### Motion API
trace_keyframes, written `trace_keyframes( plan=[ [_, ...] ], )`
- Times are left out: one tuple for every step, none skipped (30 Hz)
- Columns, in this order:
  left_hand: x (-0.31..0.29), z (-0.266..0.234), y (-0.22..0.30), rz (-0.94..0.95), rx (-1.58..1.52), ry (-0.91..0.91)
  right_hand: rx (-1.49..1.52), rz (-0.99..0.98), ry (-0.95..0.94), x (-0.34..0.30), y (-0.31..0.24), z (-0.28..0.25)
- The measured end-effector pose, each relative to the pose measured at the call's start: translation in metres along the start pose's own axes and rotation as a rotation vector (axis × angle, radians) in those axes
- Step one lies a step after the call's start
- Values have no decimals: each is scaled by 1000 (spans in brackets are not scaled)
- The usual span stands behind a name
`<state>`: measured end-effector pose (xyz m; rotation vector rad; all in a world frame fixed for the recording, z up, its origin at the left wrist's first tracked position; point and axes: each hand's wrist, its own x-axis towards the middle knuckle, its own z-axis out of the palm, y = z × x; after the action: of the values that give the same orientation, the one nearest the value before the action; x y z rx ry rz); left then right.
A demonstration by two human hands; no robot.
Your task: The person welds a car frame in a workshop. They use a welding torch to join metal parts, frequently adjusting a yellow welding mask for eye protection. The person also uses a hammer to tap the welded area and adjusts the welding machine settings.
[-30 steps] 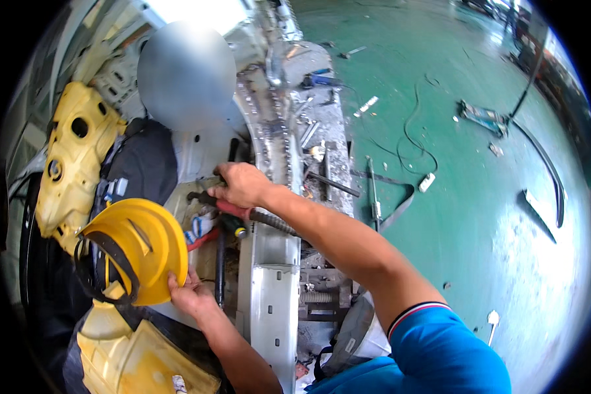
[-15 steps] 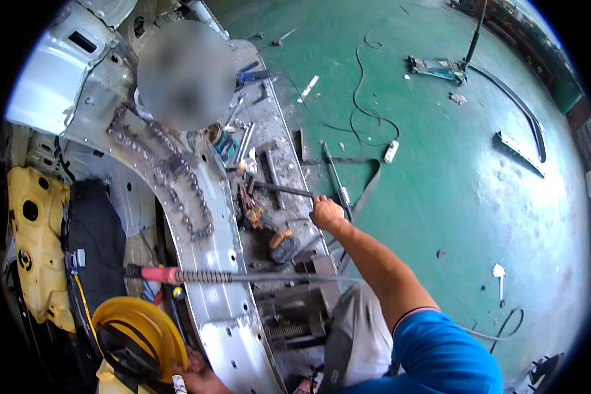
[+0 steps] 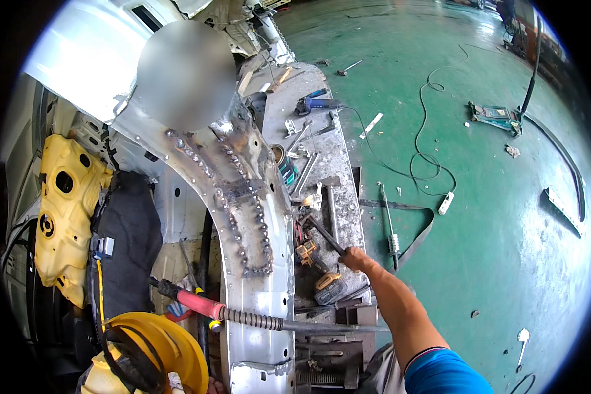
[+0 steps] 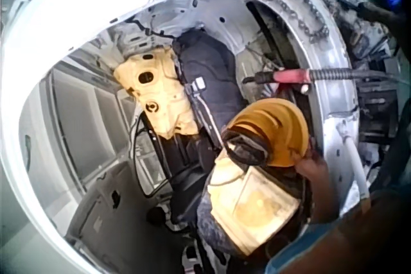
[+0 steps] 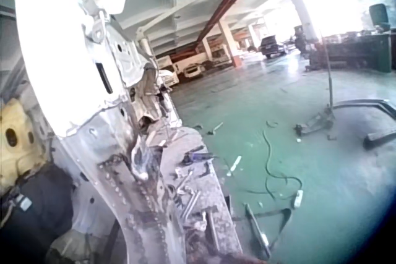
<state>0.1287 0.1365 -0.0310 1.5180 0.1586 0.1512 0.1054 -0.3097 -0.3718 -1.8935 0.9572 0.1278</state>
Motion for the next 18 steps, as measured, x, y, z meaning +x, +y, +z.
trace_keyframes(
  plan=[
    [0, 3, 2, -74, -144, -72, 326, 57, 12, -3, -2, -4],
    [-1, 0, 4, -136, -283, -121, 649, 100, -1, -13, -23, -3],
    [-1, -5, 5, -198, -425, -169, 916, 122, 2, -31, -45, -2],
    [-2, -7, 5, -266, -569, -228, 1133, 149, 1, -47, -54, -4],
    [-1, -9, 3, -226, -453, -180, 1292, 195, 22, -67, -56, -6],
    [1, -11, -3, -187, -338, -131, 1450, 240, 43, -90, -57, -8],
    [2, -15, -12, -147, -226, -79, 1469, 220, 70, -115, -56, -15],
    [4, -19, -22, -109, -115, -27, 1488, 201, 99, -140, -55, -26],
    [15, -29, -40, -165, -163, -37, 1465, 170, 160, -161, -55, -42],
    [31, -45, -62, -219, -206, -43, 1445, 144, 215, -183, -56, -54],
    [40, -55, -71, -275, -247, -53, 1357, 86, 302, -204, -57, -63],
    [34, -44, -58, -290, -308, -37, 1268, 29, 389, -225, -58, -72],
    [22, -26, -35, -301, -369, -13, 1112, -115, 343, -250, -61, -83],
    [15, -15, -21, -317, -432, 2, 1057, -190, 350, -259, -58, -87],
    [23, -16, -27, -311, -398, -9, 1001, -263, 357, -267, -56, -90],
    [20, -12, -21, -311, -370, -24, 943, -334, 362, -275, -56, -92],
    [10, 2, -8, -315, -340, -37, 985, -360, 292, -279, -67, -112],
    [4, 8, 0, -316, -310, -50, 1179, -326, 330, -283, -95, -129]
  ],
)
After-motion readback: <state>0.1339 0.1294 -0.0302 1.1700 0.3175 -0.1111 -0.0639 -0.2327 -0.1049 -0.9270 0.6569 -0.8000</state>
